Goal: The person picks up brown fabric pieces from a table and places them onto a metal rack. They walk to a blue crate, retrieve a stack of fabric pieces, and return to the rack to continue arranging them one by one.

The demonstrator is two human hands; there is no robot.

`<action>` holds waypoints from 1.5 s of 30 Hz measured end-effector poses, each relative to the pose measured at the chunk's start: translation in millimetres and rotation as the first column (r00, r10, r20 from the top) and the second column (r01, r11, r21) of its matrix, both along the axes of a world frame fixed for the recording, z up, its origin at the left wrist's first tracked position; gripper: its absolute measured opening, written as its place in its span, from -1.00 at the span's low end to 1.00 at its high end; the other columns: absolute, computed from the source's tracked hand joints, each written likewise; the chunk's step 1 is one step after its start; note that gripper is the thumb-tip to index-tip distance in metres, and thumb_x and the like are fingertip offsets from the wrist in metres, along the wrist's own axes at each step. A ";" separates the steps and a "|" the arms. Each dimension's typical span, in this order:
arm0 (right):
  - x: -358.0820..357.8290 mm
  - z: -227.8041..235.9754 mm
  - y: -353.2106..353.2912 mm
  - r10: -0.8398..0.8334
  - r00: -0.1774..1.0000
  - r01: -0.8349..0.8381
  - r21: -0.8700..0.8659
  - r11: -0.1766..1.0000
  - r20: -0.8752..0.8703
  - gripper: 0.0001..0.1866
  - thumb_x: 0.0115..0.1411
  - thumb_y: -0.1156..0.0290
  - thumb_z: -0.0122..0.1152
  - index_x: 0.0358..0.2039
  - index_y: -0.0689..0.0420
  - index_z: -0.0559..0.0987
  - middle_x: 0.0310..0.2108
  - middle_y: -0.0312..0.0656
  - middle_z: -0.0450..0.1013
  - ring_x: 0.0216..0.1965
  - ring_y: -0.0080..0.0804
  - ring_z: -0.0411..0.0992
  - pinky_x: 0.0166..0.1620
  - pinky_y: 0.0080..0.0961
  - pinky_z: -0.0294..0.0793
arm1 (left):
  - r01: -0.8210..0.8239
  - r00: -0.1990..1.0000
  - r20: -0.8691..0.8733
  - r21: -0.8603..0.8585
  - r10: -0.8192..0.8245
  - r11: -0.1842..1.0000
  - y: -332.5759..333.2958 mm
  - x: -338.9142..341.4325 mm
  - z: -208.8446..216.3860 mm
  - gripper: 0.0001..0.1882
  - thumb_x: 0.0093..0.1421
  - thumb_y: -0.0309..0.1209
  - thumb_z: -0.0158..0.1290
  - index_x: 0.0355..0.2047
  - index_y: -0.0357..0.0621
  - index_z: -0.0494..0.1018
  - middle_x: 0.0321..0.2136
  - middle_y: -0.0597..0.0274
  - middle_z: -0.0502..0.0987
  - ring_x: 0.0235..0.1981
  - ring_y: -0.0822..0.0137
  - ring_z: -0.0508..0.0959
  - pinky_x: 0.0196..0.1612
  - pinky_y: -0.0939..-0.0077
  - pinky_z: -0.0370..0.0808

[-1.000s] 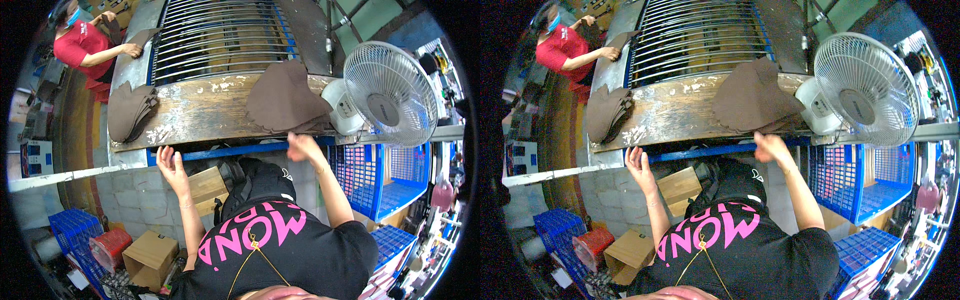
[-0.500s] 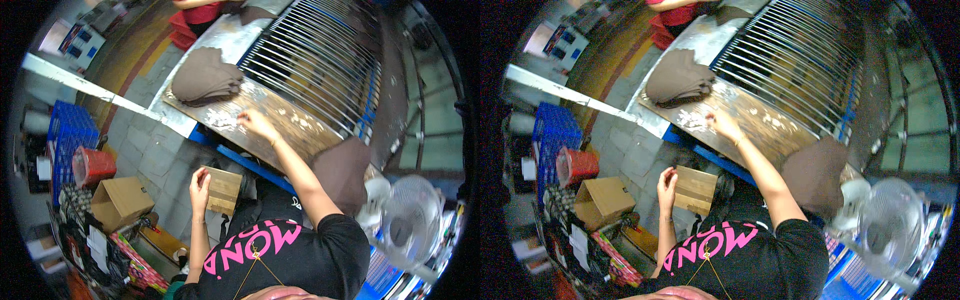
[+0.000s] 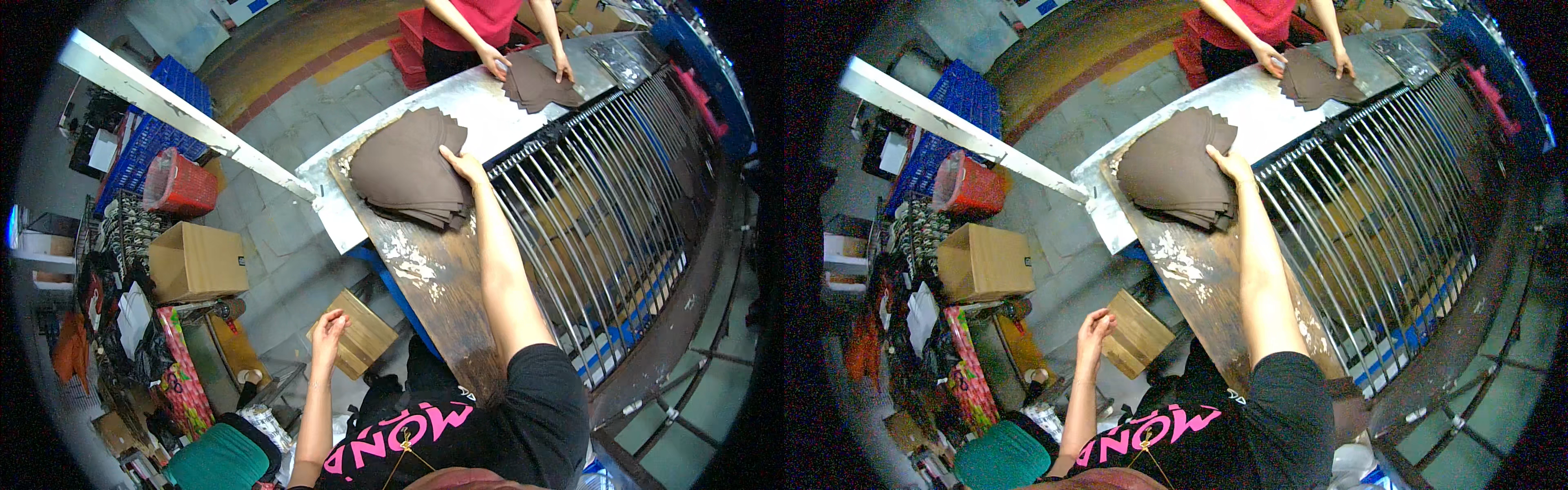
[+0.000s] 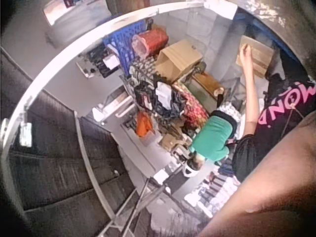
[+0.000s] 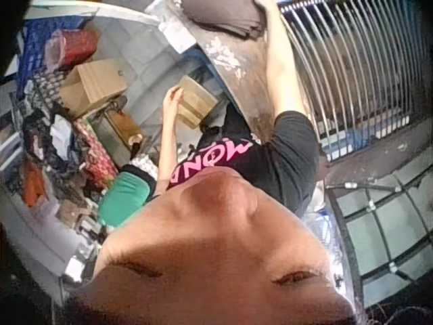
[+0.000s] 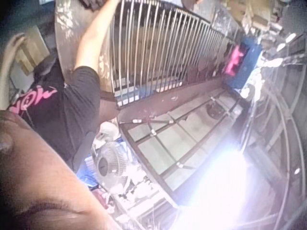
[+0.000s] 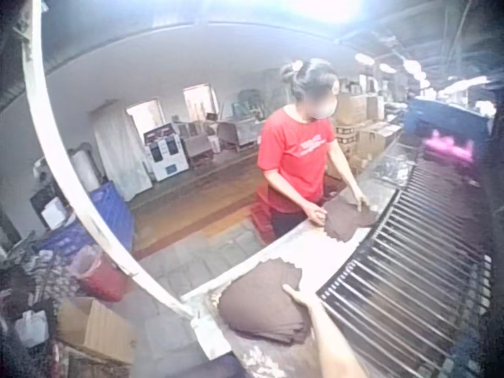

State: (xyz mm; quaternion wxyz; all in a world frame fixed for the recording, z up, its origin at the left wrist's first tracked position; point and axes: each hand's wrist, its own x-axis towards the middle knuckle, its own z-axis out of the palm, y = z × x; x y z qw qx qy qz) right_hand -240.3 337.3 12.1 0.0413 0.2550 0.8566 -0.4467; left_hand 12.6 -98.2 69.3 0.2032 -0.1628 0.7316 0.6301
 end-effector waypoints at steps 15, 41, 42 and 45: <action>76.6 -18.6 -91.4 -0.162 0.980 0.165 0.015 0.986 -0.115 -0.07 -0.03 -0.30 0.20 -0.17 0.52 0.47 -0.15 0.34 0.44 -0.04 0.13 0.42 0.03 -0.15 0.38 | -0.364 0.917 0.297 0.356 0.265 0.861 97.1 -207.9 -97.7 0.10 -0.04 0.35 0.09 0.29 -0.13 -0.01 0.20 -0.06 0.19 0.17 0.01 0.24 0.07 0.12 0.32; 384.0 -6.5 -307.2 -0.374 0.897 0.354 -0.889 0.292 0.234 -0.22 0.11 0.01 0.31 0.13 0.37 0.32 0.10 -0.03 0.36 0.11 -0.24 0.32 0.16 -0.37 0.30 | 0.064 0.966 0.166 0.592 -0.199 0.804 -36.8 -3.0 -93.8 -0.09 -0.06 -0.14 0.28 0.26 0.07 0.08 0.10 0.12 0.29 0.09 0.11 0.35 0.09 0.10 0.39; 401.9 -9.9 -308.4 -0.247 0.920 0.352 -0.920 0.171 0.305 -0.27 0.12 0.04 0.30 0.14 0.28 0.34 0.13 -0.11 0.33 0.12 -0.30 0.31 0.19 -0.39 0.26 | 0.085 0.953 0.185 0.595 -0.239 0.799 -44.9 12.2 -95.3 -0.14 -0.06 -0.10 0.27 0.21 0.01 0.15 0.06 0.13 0.35 0.05 0.11 0.38 0.08 0.13 0.40; 449.3 -33.1 -335.0 -0.015 0.980 0.196 -0.942 0.273 0.199 -0.23 0.11 0.04 0.31 0.21 0.21 0.29 0.22 -0.23 0.25 0.22 -0.32 0.19 0.27 -0.40 0.09 | 0.194 0.898 0.225 0.569 -0.377 0.799 -83.7 51.3 -112.6 -0.22 -0.09 0.03 0.23 0.07 -0.15 0.34 -0.01 0.12 0.45 -0.01 0.13 0.45 0.03 0.19 0.42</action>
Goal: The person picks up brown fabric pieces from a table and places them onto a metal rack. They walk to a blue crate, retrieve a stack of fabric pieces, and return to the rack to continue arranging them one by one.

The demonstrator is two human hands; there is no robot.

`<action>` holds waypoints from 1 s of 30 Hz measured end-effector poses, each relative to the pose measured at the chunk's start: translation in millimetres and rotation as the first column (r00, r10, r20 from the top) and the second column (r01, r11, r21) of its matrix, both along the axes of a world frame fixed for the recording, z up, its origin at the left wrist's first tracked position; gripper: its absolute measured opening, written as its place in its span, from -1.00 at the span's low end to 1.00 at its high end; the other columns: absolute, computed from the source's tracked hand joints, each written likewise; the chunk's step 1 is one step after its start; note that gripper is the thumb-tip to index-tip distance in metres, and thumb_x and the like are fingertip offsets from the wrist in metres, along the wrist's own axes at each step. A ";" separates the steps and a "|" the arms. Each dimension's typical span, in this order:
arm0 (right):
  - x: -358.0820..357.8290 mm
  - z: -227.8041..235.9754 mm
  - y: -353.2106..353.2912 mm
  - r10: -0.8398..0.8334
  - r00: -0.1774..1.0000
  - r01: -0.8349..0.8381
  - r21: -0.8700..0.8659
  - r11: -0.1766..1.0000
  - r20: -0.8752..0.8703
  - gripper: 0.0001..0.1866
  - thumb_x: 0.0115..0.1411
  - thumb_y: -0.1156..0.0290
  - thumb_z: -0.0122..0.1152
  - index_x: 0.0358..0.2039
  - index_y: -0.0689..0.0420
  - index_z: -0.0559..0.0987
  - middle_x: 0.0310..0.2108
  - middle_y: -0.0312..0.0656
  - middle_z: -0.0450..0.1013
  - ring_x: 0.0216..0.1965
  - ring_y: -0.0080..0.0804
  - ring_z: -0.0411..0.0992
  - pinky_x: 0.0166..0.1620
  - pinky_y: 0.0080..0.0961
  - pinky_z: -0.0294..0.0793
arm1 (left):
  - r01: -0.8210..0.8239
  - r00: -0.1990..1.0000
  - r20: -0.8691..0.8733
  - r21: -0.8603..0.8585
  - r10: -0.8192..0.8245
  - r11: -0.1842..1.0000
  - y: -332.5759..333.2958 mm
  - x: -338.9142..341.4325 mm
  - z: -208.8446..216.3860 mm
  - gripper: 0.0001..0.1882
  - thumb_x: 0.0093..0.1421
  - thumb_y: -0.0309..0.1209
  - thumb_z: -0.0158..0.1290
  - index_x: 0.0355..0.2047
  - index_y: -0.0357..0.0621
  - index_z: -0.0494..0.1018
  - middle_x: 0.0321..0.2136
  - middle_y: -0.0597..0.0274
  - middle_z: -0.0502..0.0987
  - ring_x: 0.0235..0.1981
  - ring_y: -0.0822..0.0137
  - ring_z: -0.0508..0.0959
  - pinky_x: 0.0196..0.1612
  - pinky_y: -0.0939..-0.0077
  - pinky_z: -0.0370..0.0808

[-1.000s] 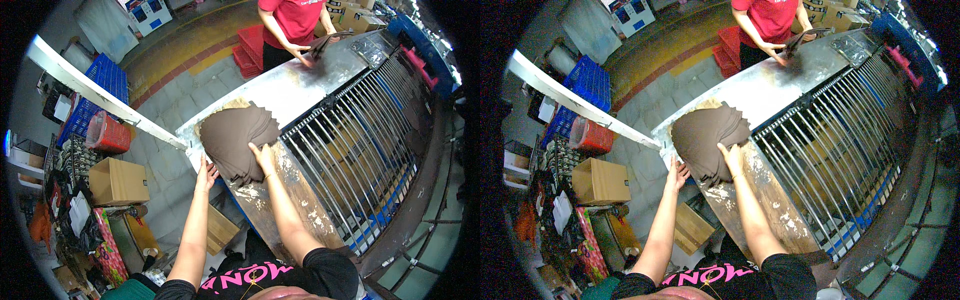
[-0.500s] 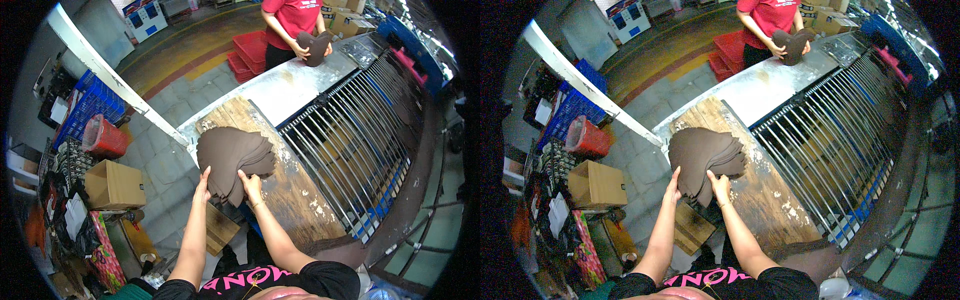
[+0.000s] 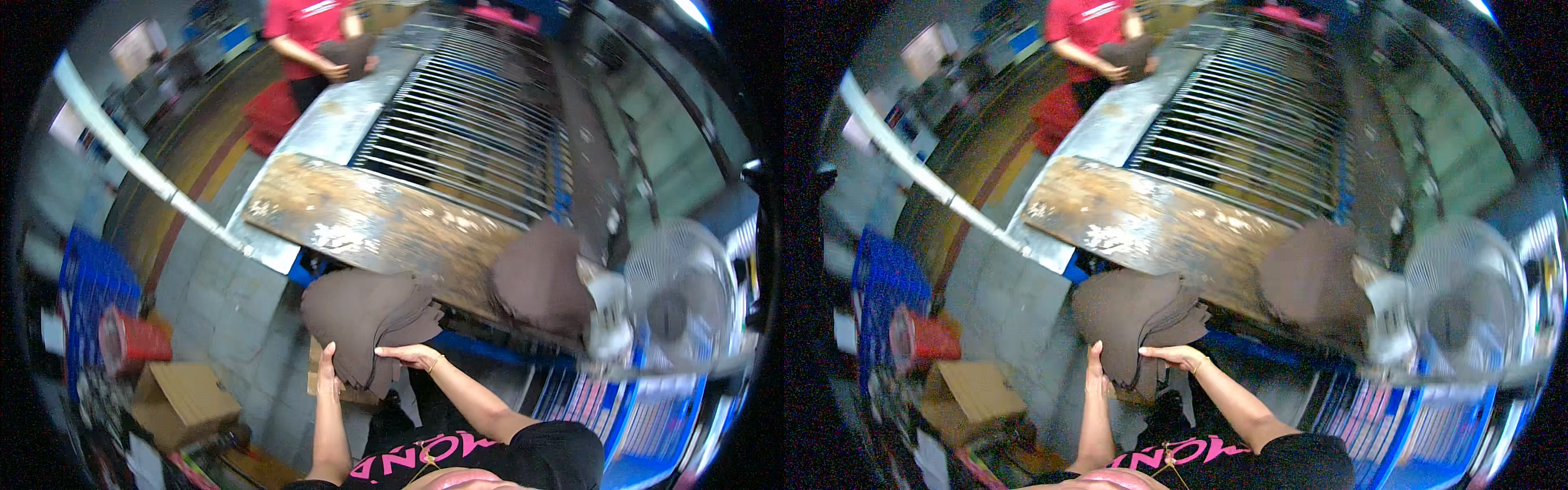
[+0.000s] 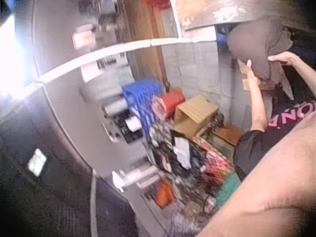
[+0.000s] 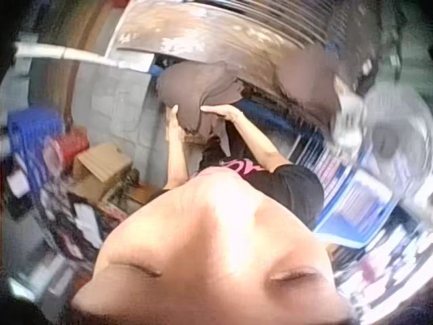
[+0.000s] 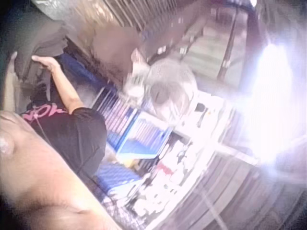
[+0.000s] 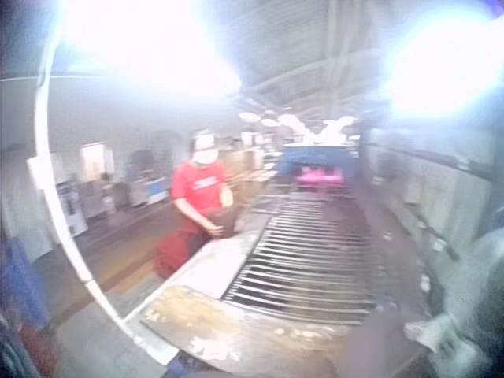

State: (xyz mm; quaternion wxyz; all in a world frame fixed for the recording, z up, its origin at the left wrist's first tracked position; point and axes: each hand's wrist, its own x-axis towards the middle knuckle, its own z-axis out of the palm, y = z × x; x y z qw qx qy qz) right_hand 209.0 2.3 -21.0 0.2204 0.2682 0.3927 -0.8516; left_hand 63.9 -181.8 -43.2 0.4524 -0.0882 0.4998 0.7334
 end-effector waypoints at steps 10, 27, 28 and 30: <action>173.4 93.9 -145.4 -0.436 0.839 0.518 0.229 0.825 -0.326 0.05 -0.11 -0.26 0.35 0.16 0.33 0.28 0.22 -0.07 0.20 0.22 -0.22 0.15 0.30 -0.35 0.05 | 0.535 0.812 -0.366 0.158 -0.454 0.830 -48.7 52.0 104.3 0.06 -0.36 -0.04 0.41 0.14 -0.27 0.24 0.02 0.15 0.39 -0.01 0.11 0.44 0.03 0.14 0.42; 652.5 261.9 -362.6 -0.838 0.366 0.723 0.691 -0.018 -0.404 -0.40 -0.07 0.16 0.49 -0.07 0.24 0.52 -0.11 -0.19 0.49 -0.13 -0.41 0.41 -0.03 -0.50 0.39 | 0.988 -0.063 -0.334 0.109 -0.940 -0.105 35.3 646.7 229.7 -0.05 -0.35 -0.22 0.36 0.09 -0.37 0.28 0.01 0.02 0.41 -0.02 0.10 0.45 -0.03 0.26 0.44; 673.5 256.0 -379.3 -0.861 0.315 0.729 0.683 -0.050 -0.400 -0.40 -0.07 0.16 0.49 -0.07 0.24 0.52 -0.11 -0.19 0.49 -0.13 -0.41 0.41 -0.03 -0.50 0.39 | 0.977 -0.126 -0.313 0.127 -0.941 -0.173 28.3 683.5 236.3 -0.04 -0.37 -0.21 0.39 0.09 -0.35 0.29 0.01 0.04 0.41 -0.02 0.11 0.45 -0.03 0.26 0.44; 708.1 258.2 -418.5 -0.923 0.180 0.724 0.681 -0.110 -0.340 -0.40 -0.07 0.16 0.49 -0.07 0.23 0.52 -0.11 -0.19 0.49 -0.12 -0.41 0.41 -0.03 -0.50 0.39 | 0.915 -0.287 -0.161 0.245 -0.944 -0.320 10.8 758.4 226.0 -0.03 -0.36 -0.19 0.43 0.10 -0.27 0.29 0.02 0.08 0.42 -0.01 0.12 0.45 -0.01 0.21 0.44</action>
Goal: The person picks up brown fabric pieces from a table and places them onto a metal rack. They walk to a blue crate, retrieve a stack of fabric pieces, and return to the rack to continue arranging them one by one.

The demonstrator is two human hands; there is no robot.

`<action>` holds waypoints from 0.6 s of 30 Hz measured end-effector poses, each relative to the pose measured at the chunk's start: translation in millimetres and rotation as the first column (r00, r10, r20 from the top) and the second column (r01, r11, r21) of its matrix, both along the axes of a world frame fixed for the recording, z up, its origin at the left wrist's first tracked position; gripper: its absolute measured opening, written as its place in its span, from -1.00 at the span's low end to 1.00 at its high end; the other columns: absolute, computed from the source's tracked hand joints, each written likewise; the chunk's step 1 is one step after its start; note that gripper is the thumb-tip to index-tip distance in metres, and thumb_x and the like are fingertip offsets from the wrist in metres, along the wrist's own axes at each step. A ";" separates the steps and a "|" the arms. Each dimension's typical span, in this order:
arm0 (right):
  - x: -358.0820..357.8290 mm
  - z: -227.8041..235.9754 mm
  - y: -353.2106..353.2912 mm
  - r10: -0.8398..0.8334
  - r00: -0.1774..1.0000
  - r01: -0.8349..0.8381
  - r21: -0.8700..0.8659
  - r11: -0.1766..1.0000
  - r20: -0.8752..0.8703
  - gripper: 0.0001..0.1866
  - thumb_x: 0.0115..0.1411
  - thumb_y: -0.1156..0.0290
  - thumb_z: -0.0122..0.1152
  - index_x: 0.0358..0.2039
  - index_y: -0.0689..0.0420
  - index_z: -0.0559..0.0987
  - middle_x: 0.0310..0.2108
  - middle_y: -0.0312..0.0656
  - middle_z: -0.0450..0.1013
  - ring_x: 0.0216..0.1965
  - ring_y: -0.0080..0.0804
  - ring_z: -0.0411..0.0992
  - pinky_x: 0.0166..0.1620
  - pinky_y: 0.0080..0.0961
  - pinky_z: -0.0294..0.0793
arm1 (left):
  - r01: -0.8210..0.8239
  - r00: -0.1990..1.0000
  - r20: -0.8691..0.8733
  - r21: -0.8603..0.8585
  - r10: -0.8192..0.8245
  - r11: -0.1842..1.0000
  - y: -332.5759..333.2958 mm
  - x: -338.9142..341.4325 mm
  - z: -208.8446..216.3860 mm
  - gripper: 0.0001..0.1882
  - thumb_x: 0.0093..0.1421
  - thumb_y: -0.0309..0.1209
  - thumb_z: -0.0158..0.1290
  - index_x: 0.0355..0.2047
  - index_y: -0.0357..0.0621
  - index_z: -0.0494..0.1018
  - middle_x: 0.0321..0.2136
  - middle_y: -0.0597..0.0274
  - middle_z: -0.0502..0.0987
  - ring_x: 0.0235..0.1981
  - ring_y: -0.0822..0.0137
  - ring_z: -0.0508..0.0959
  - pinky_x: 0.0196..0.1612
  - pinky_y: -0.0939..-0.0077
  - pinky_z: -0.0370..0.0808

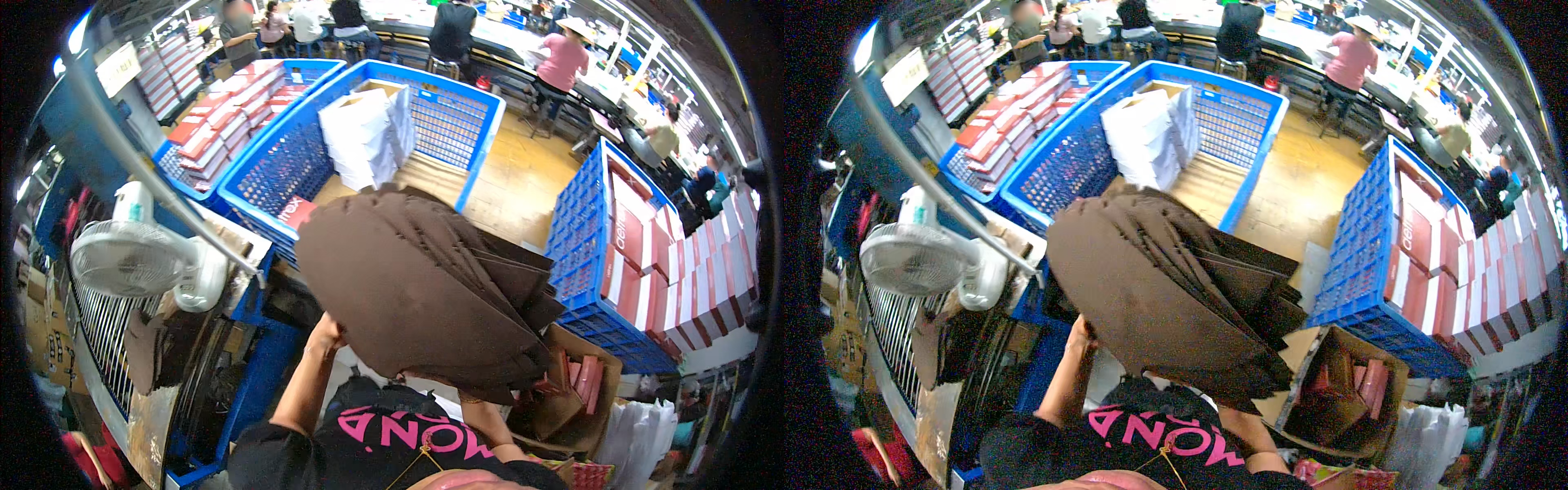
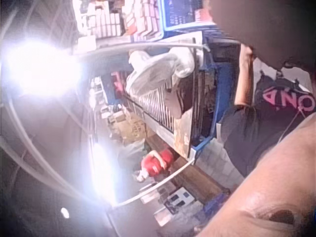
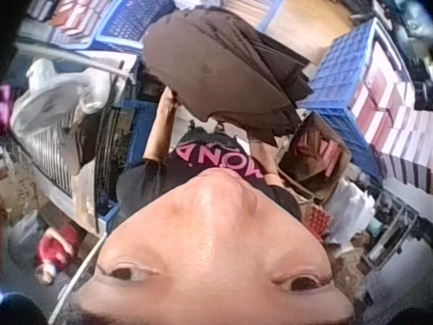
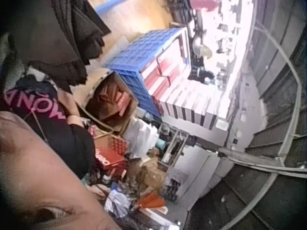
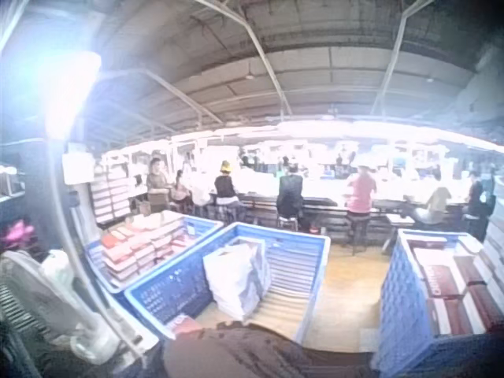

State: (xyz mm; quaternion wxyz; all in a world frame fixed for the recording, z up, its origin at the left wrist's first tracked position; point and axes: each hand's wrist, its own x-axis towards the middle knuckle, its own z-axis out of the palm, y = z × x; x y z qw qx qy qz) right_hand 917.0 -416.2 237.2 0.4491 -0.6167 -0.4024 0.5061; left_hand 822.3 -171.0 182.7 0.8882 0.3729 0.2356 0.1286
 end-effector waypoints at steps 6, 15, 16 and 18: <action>88.7 3.8 -84.7 -0.407 0.913 0.405 -0.126 0.906 0.006 -0.39 -0.07 0.16 0.49 -0.07 0.23 0.52 -0.10 -0.18 0.48 -0.12 -0.40 0.41 -0.02 -0.49 0.39 | 0.501 0.858 0.238 -0.182 -0.456 0.846 -59.2 171.5 -46.6 0.07 -0.41 -0.05 0.49 0.14 -0.14 0.28 0.07 0.17 0.40 0.08 0.14 0.39 0.07 0.12 0.40; 249.3 -6.7 -149.8 -0.777 0.627 0.771 -0.187 0.608 0.055 -0.39 -0.07 0.15 0.49 -0.06 0.23 0.51 -0.10 -0.18 0.48 -0.11 -0.40 0.40 -0.02 -0.48 0.39 | 0.744 0.657 0.385 -0.192 -0.648 0.640 -122.7 406.4 -46.3 0.02 -0.22 -0.05 0.40 0.20 -0.19 0.18 0.08 0.07 0.37 0.09 0.13 0.40 0.10 0.15 0.40; 268.8 -5.7 -151.3 -0.796 0.602 0.791 -0.187 0.583 0.066 -0.39 -0.07 0.15 0.49 -0.06 0.23 0.51 -0.10 -0.18 0.48 -0.11 -0.40 0.40 -0.02 -0.48 0.39 | 0.744 0.659 0.416 -0.236 -0.627 0.625 -127.8 432.4 -50.0 -0.02 -0.23 -0.07 0.41 0.17 -0.18 0.24 0.07 0.08 0.40 0.06 0.12 0.42 0.07 0.13 0.42; 306.9 -5.3 -145.9 -0.837 0.539 0.836 -0.171 0.521 0.089 -0.39 -0.07 0.15 0.49 -0.06 0.23 0.51 -0.09 -0.18 0.48 -0.11 -0.39 0.40 -0.02 -0.48 0.39 | 0.786 0.613 0.497 -0.311 -0.614 0.534 -133.7 480.1 -47.8 -0.04 -0.25 -0.06 0.43 0.15 -0.17 0.29 0.06 0.09 0.42 0.04 0.10 0.44 0.06 0.09 0.43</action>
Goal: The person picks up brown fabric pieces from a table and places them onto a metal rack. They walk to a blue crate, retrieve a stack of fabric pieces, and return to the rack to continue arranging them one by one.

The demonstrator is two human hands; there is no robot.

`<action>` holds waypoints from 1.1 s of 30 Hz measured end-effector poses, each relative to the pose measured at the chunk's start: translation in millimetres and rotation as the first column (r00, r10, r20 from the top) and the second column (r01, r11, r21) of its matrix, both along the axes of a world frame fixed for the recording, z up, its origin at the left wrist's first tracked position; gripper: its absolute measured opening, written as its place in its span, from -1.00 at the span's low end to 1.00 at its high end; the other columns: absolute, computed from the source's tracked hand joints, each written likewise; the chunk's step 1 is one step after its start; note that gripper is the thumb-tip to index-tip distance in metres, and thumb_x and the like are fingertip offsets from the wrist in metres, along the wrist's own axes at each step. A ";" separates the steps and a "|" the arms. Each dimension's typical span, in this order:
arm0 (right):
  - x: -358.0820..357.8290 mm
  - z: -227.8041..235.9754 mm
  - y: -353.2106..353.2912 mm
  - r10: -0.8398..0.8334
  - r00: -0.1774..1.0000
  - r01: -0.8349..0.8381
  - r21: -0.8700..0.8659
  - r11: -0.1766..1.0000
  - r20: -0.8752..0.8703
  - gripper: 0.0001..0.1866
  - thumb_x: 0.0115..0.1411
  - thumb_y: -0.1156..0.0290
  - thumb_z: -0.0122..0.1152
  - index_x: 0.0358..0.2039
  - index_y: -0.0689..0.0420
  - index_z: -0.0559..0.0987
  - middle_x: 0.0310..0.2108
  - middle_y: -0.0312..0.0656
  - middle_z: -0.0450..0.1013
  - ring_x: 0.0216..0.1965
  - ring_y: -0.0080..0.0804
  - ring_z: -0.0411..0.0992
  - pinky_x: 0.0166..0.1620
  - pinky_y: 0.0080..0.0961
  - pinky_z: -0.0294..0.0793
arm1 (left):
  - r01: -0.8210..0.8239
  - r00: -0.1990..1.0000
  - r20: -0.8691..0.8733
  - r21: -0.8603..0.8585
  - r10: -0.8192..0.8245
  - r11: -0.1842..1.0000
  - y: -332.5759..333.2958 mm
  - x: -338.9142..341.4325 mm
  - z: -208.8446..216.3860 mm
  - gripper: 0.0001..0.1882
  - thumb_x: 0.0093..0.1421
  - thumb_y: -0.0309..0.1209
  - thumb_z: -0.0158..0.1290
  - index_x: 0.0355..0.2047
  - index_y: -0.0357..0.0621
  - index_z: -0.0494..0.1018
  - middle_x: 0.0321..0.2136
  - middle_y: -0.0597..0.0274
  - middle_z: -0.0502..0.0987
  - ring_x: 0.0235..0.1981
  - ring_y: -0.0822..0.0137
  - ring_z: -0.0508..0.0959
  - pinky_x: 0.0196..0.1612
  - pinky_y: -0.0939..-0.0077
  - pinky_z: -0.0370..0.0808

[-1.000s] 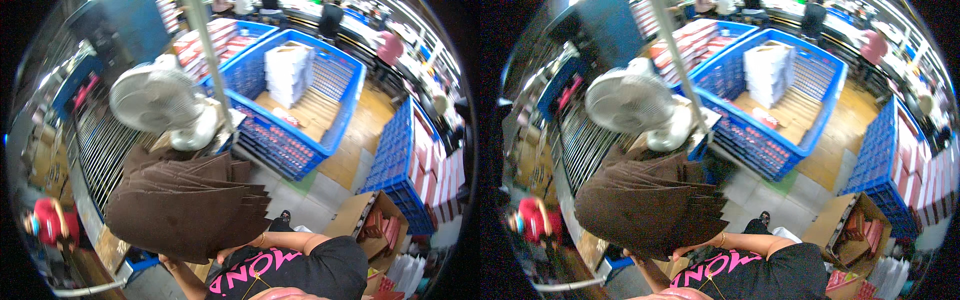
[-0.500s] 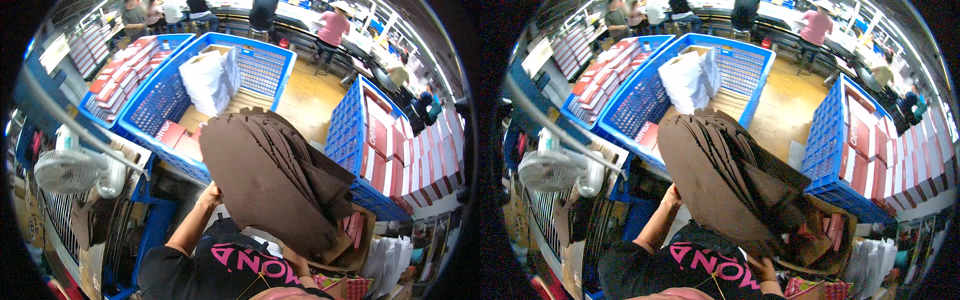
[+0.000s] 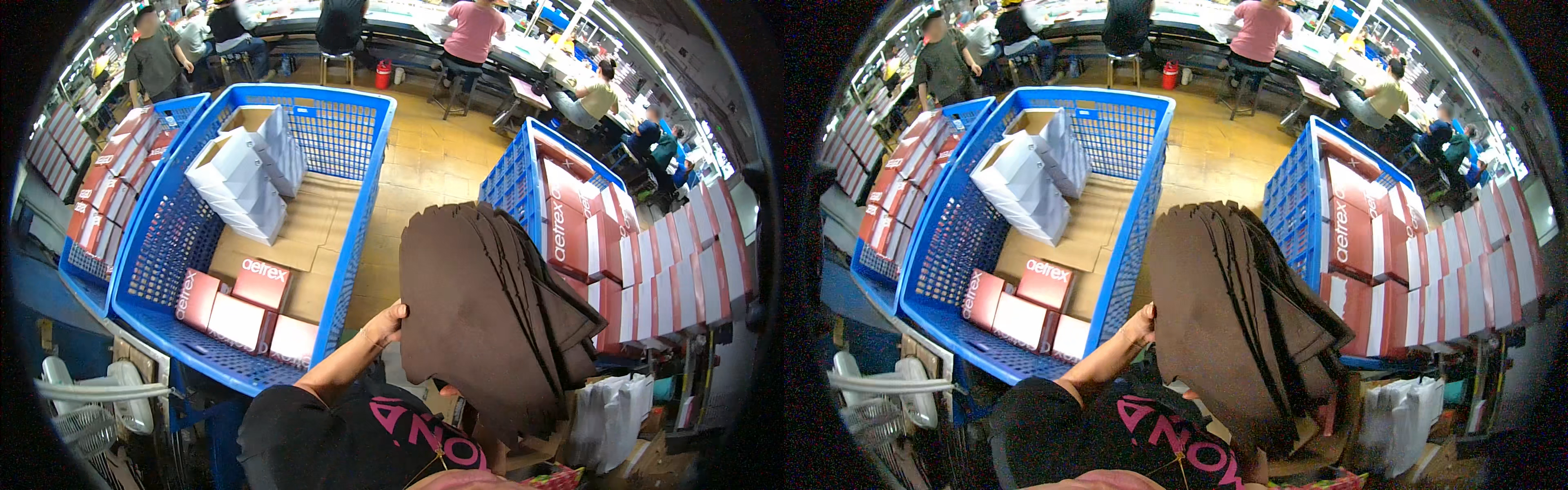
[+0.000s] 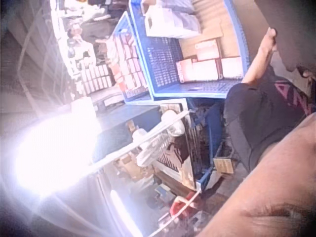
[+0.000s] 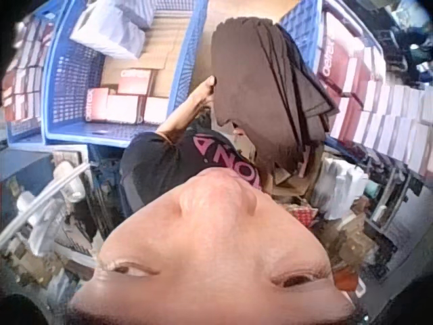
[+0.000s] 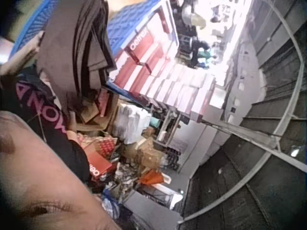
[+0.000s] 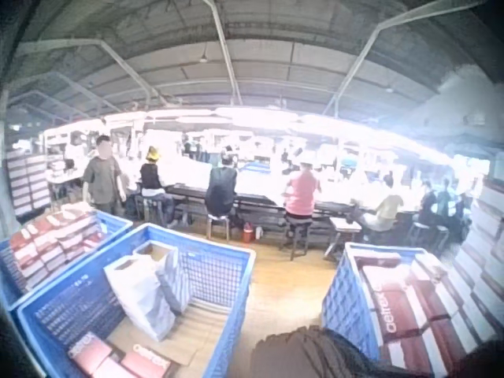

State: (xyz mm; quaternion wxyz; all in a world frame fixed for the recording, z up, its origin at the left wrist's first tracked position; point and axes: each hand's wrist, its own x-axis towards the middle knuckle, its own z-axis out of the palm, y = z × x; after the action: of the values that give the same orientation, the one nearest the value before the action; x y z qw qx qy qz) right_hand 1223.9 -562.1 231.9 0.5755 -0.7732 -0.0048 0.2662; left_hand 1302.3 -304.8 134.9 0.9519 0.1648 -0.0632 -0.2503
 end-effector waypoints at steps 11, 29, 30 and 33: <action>267.0 -22.0 -9.6 -0.012 1.000 0.011 0.023 1.000 0.024 -0.38 -0.07 0.14 0.49 -0.05 0.23 0.51 -0.08 -0.17 0.47 -0.10 -0.39 0.40 -0.01 -0.47 0.39 | -0.362 0.899 0.425 0.591 0.103 0.721 22.7 242.4 88.7 0.14 -0.19 -0.25 0.40 0.30 -0.26 -0.07 0.20 0.06 0.18 0.24 0.22 0.15 0.28 0.33 0.07; 758.4 10.2 30.4 0.413 0.908 -0.405 -0.097 0.909 0.072 -0.36 -0.07 0.13 0.48 -0.04 0.22 0.50 -0.06 -0.16 0.46 -0.08 -0.37 0.39 0.00 -0.45 0.39 | -0.706 0.689 0.678 0.551 0.255 0.444 85.6 587.5 142.8 0.25 -0.34 -0.24 0.50 0.28 -0.24 -0.06 0.23 0.07 0.16 0.24 0.25 0.16 0.26 0.29 0.12; 775.0 11.1 33.7 0.417 0.907 -0.409 -0.105 0.906 0.066 -0.36 -0.07 0.13 0.48 -0.04 0.22 0.50 -0.06 -0.16 0.46 -0.08 -0.37 0.39 0.00 -0.45 0.39 | -0.697 0.695 0.674 0.543 0.251 0.469 90.5 605.3 146.4 0.24 -0.34 -0.24 0.50 0.27 -0.24 -0.03 0.23 0.08 0.17 0.23 0.26 0.17 0.26 0.29 0.13; 815.6 13.0 44.6 0.410 0.911 -0.403 -0.117 0.908 0.049 -0.36 -0.07 0.13 0.48 -0.04 0.22 0.50 -0.06 -0.16 0.46 -0.07 -0.37 0.39 0.01 -0.45 0.39 | -0.743 0.600 0.795 0.512 0.089 0.431 114.0 650.1 148.5 0.22 -0.32 -0.26 0.48 0.27 -0.25 -0.04 0.23 0.08 0.15 0.21 0.28 0.18 0.25 0.33 0.12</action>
State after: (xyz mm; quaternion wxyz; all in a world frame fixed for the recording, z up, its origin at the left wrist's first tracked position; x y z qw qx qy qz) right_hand 2039.5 -517.5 244.9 0.4655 -0.7935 -0.1726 0.3520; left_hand 1952.4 -190.8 283.4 0.7001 0.6700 -0.2277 0.0955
